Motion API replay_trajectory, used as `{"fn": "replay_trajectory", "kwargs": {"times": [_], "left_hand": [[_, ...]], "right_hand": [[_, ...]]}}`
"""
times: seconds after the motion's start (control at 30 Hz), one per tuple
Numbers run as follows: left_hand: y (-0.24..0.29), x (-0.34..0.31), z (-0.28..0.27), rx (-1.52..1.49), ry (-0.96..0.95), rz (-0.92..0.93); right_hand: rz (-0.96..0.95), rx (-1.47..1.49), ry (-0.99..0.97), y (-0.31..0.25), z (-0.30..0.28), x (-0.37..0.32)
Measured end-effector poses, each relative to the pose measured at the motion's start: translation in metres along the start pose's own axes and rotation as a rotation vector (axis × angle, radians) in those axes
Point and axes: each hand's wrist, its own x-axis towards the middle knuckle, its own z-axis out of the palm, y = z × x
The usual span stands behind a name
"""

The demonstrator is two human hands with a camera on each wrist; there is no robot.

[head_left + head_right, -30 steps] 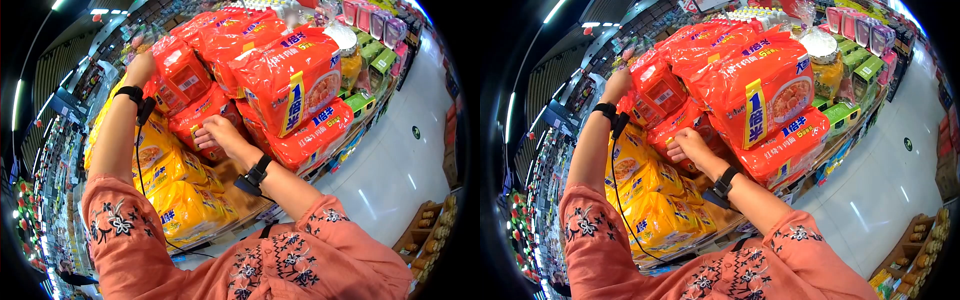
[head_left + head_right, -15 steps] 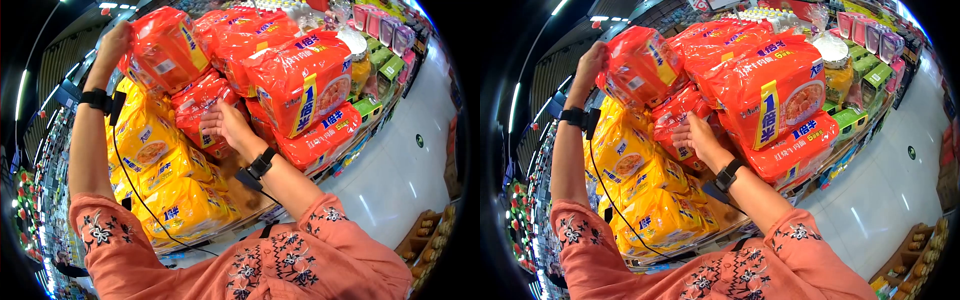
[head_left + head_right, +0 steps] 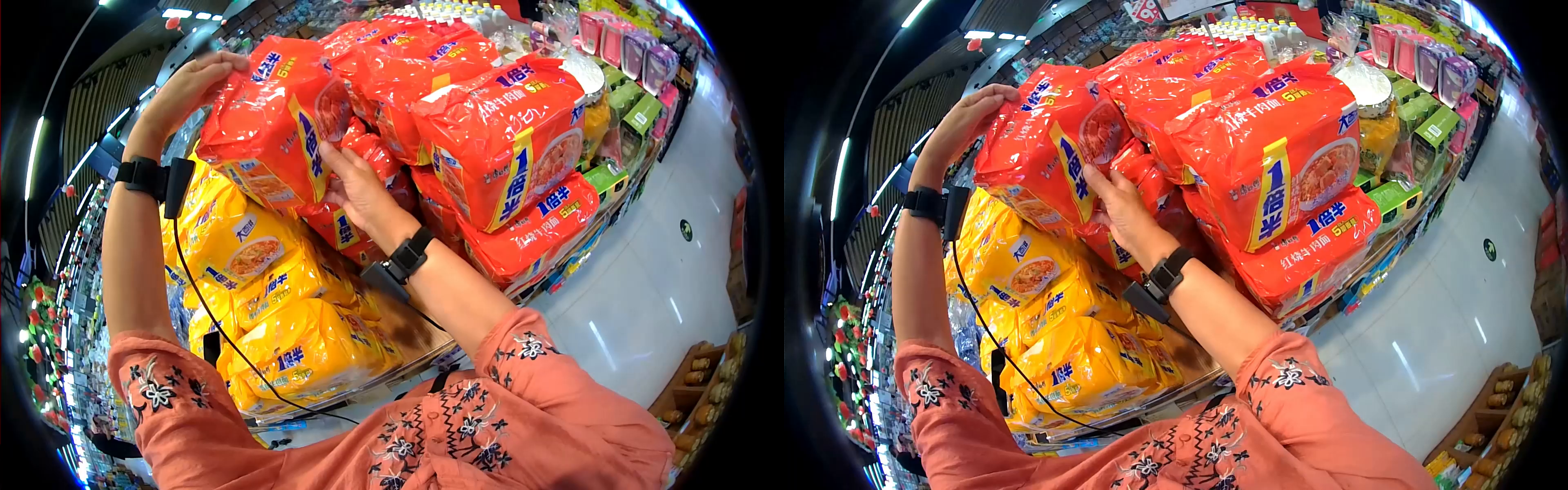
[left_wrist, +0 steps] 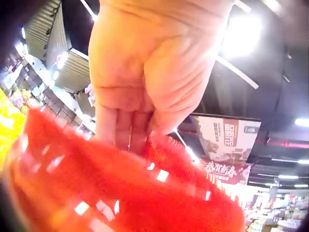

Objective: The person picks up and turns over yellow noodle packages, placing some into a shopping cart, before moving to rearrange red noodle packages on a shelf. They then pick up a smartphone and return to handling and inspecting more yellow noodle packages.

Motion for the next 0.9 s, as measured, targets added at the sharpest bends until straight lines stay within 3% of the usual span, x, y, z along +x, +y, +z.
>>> {"fn": "replay_trajectory", "kwargs": {"times": [0.13,0.23,0.43,0.57,0.7,0.83,0.9], "left_hand": [[0.016,0.004,0.019,0.184,0.073,-0.115],[0.009,0.022,0.01,0.387,0.007,0.06],[-0.002,0.037,-0.009,0.33,0.146,0.143],[-0.026,0.046,-0.026,0.405,0.164,0.167],[-0.046,0.046,-0.009,0.41,0.222,0.14],[-0.066,0.054,0.008,0.537,0.19,0.286],[-0.07,0.061,0.016,0.545,0.166,0.262]], "right_hand": [[-0.107,0.005,0.033,0.015,-0.002,0.009],[-0.175,-0.052,0.052,0.013,0.0,0.025],[-0.295,-0.141,0.032,-0.012,0.027,0.029],[-0.34,-0.362,0.184,0.028,0.021,0.053],[-0.281,-0.292,0.17,0.04,0.025,0.042],[-0.214,-0.106,0.165,0.049,0.022,0.03],[-0.191,-0.09,0.162,0.056,0.017,0.029]]}}
